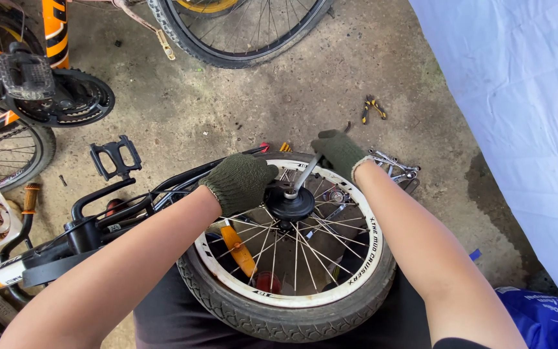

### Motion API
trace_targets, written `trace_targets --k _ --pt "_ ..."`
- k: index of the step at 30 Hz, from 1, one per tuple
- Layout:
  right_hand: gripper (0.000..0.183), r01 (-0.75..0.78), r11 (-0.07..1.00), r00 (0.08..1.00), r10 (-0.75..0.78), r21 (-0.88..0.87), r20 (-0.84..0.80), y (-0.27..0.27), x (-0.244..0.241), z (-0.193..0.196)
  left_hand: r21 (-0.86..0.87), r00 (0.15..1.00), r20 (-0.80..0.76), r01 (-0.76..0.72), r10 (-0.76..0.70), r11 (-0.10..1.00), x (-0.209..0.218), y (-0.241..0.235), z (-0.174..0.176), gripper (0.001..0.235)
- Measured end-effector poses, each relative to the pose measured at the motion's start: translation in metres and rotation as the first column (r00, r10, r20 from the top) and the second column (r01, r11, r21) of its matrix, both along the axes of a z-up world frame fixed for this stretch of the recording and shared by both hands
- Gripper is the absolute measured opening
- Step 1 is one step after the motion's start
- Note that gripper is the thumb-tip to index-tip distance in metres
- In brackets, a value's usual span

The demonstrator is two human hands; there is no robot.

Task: The person works on a bicycle wheel resting on their lap, using a wrench and pliers to tighten the hub nuts. They rotate the wheel to access different sides of the hub and continue adjusting the fasteners throughout the clip.

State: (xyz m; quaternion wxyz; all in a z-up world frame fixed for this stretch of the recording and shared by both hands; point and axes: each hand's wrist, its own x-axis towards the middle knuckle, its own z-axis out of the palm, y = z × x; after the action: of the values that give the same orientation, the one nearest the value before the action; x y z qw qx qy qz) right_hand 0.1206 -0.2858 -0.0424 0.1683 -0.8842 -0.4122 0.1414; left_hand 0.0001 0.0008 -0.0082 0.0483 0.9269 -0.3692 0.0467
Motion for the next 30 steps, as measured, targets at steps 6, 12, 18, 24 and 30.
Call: trace_targets --k 6,12,18,24,30 --pt "0.031 0.888 0.446 0.160 -0.527 -0.111 -0.834 -0.018 -0.003 0.077 0.139 0.986 -0.112 -0.105 0.121 0.985 0.000 -0.019 0.017 0.024" --pt "0.032 0.759 0.605 0.259 -0.618 -0.240 -0.742 -0.055 -0.017 0.129 0.156 0.975 -0.049 -0.205 0.215 0.966 -0.008 -0.028 0.016 0.028" --pt "0.036 0.628 0.723 0.429 -0.630 -0.288 -0.647 -0.064 -0.039 0.193 0.261 0.953 -0.158 -0.213 0.259 0.942 -0.005 -0.028 0.055 0.044" --pt "0.068 0.462 0.747 0.624 -0.657 -0.478 -0.424 -0.059 -0.064 0.192 0.313 0.897 -0.251 -0.281 0.364 0.907 -0.014 -0.040 0.062 0.037" --pt "0.049 0.390 0.824 0.890 -0.451 -0.410 -0.061 -0.076 -0.041 0.063 0.399 0.930 -0.191 -0.218 0.314 0.891 -0.009 -0.040 0.066 0.020"
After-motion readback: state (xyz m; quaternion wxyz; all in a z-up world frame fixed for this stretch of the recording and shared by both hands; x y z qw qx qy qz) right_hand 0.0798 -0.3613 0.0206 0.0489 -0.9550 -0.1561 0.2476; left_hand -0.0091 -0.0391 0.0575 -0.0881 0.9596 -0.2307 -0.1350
